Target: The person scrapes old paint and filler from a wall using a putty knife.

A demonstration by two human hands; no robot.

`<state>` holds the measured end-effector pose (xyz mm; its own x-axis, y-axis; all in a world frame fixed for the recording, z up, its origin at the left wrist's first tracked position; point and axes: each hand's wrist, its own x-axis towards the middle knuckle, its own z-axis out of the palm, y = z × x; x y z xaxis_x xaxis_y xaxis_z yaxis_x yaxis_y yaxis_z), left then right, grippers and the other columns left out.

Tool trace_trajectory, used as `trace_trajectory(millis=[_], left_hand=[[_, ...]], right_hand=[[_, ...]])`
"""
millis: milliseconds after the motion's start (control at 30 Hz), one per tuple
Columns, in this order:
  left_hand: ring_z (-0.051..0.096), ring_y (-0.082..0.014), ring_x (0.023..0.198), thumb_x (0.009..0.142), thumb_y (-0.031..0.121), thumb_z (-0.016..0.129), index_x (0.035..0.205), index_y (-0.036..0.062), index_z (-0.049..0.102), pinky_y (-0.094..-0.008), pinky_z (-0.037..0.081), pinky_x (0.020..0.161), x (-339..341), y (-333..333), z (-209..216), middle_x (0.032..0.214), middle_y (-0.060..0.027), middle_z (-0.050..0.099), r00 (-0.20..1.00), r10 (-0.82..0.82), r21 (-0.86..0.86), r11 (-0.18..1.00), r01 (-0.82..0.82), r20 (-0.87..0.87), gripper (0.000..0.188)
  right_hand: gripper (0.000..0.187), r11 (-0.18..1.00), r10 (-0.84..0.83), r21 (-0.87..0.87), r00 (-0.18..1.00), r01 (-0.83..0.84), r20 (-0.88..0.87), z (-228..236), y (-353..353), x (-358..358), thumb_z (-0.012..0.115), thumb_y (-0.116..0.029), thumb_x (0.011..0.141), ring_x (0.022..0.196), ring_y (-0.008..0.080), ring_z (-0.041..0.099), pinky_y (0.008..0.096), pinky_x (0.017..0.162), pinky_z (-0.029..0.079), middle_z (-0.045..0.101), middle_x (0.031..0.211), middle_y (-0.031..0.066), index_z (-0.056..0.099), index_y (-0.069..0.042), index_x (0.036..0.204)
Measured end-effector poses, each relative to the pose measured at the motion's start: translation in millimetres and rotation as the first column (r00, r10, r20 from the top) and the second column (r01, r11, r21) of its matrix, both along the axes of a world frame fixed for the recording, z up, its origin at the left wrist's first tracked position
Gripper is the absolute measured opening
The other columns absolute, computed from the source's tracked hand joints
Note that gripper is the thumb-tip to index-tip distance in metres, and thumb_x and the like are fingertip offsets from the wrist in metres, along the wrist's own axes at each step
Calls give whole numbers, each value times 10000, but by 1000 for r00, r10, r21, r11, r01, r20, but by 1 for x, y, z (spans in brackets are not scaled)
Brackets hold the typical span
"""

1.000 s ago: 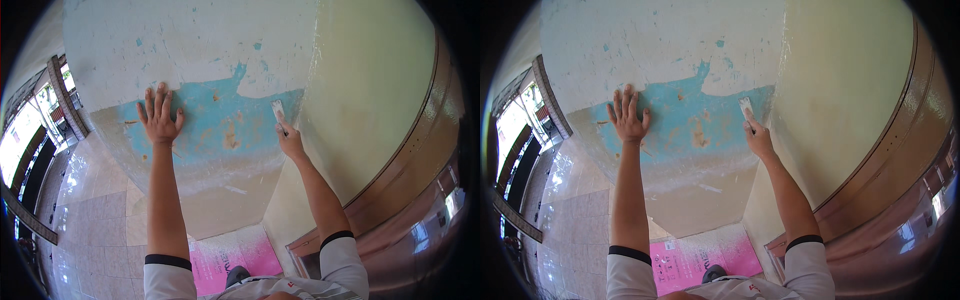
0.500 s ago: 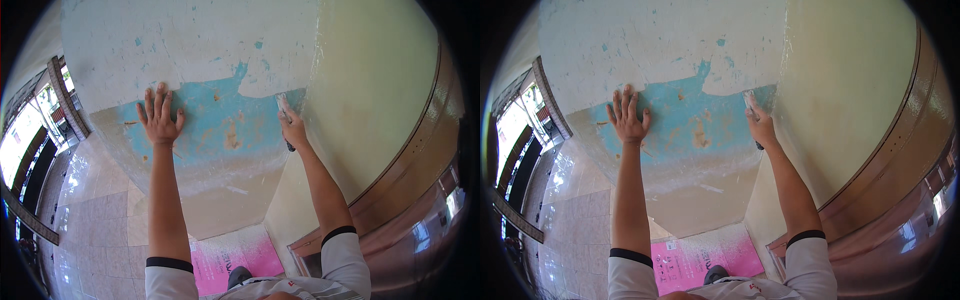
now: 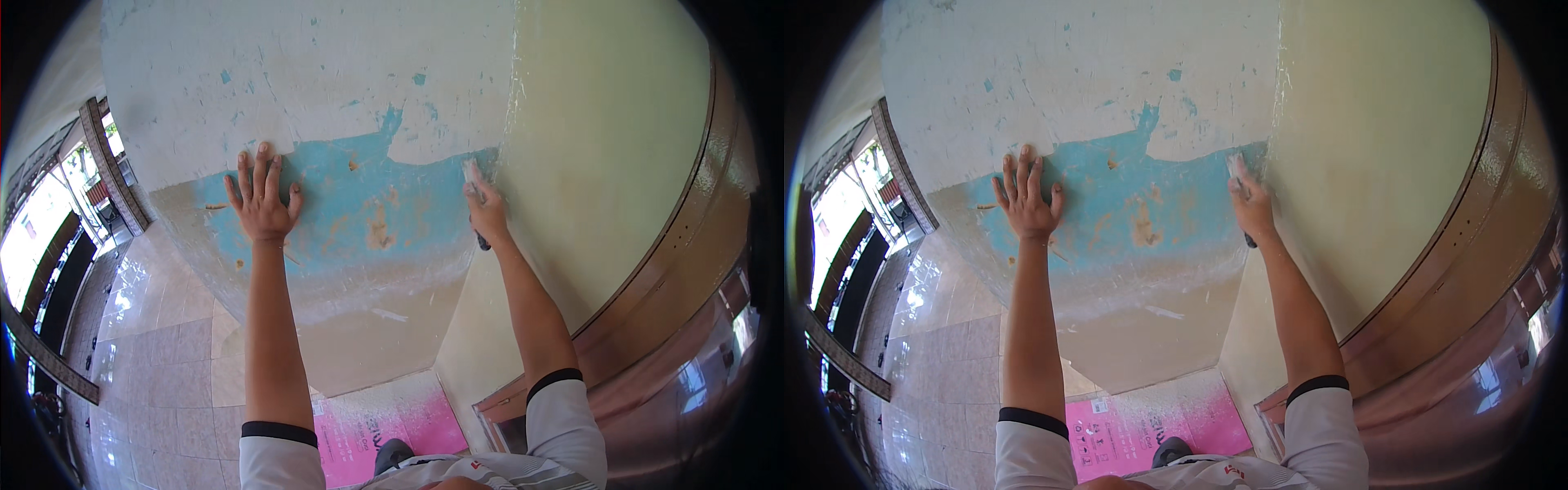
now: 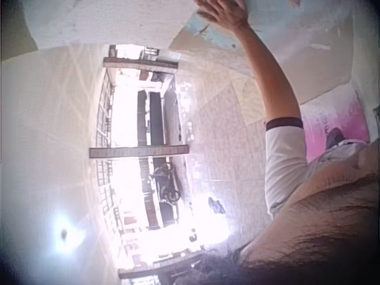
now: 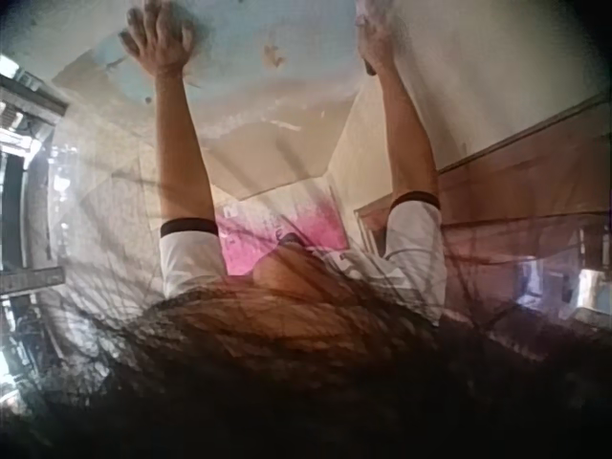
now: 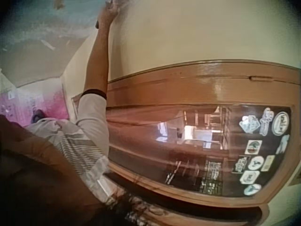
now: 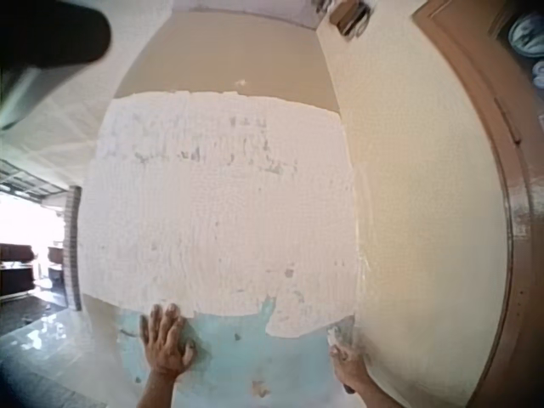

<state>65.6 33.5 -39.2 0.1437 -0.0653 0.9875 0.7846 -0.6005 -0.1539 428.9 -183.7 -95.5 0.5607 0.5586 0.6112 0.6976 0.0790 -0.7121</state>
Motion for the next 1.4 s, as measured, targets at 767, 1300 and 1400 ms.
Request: trace_trajectory(millis=[767, 1300, 1400], left_hand=[[364, -292, 1502, 898, 386, 578, 1289, 216, 653, -543, 92, 1258, -4, 2, 1, 1558, 20, 504, 1000, -10, -5, 1000, 10, 17, 433], [370, -286, 1500, 897, 388, 566, 1292, 198, 654, -531, 91, 1261, -1, 0, 1, 1548, 10, 517, 1000, 10, -13, 1000, -10, 19, 447], [371, -290, 1499, 899, 388, 566, 1283, 198, 660, -527, 88, 1261, -2, 1, 4, 1545, 12, 521, 1000, 3, 8, 1000, -3, 23, 439]], right_hand=[[470, 968, -111, 236, 990, 86, 92, -9, 2, 1, 600, -226, 1027, 1265, 313, 606, 360, 979, 510, 512, 1524, 181, 509, -70, 1460], [498, 938, -41, 346, 982, -26, 184, -9, 13, 34, 621, -318, 1022, 1348, 311, 557, 379, 1091, 441, 601, 1422, 202, 552, -91, 1459], [505, 961, -166, 258, 948, 95, 270, -26, 13, 26, 633, -307, 1014, 1303, 301, 598, 376, 1066, 462, 623, 1389, 212, 546, -98, 1465]])
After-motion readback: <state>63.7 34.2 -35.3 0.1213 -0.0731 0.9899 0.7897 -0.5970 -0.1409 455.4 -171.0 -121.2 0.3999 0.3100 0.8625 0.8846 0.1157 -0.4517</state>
